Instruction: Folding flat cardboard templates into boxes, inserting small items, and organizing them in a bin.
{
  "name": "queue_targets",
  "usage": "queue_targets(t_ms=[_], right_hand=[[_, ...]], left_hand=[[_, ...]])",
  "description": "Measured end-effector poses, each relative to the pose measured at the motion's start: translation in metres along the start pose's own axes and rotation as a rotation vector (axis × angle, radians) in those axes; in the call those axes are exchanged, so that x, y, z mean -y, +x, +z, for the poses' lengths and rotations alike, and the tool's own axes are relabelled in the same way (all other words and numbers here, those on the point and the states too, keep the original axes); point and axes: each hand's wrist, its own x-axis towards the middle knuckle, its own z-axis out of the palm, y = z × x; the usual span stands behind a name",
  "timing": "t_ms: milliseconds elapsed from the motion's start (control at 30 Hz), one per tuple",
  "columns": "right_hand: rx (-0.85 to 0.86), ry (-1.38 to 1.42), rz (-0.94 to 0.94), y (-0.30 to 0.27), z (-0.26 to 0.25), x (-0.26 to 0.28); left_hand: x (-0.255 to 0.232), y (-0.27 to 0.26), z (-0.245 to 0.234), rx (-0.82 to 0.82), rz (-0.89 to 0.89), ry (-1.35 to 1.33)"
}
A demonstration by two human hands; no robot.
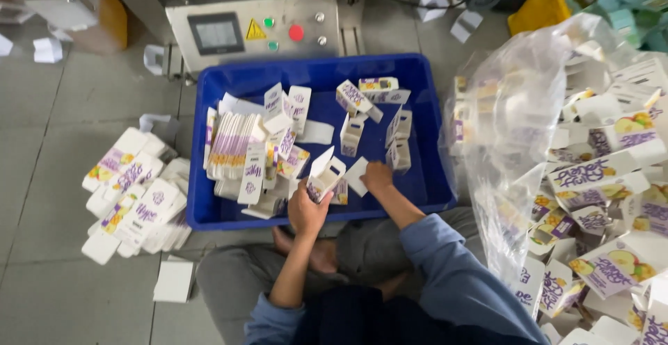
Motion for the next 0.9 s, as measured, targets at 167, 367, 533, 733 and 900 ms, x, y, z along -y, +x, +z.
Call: queue_targets(t_ms=[167,367,533,733,900], right_hand=[[-0.065,-0.066,-0.039,0.017,0.010,-0.008],[-0.037,-0.060,-0.005,0.018,0.028,-0.017],[-0.044,-0.043,-0.046,0.009,0.020,-0.012],[-0.043,-0.055,-0.034,-0.022,-0.023,0.006],[-0.249,0.842,-0.506,-0.096,-0.080,0.032]], left_hand=[[0.003,0.002,0.002,-0.033,0.047,0.024],[-0.002,0.000,-0.003,0.020,0.013,0.035],[0.000,0.000,-0.002,0.069,0.009,0.071],[0.000,0.000,-0.001,0.131,-0.047,0.094],[-0.018,0.009,-0.019,0.356,-0.106,0.140]])
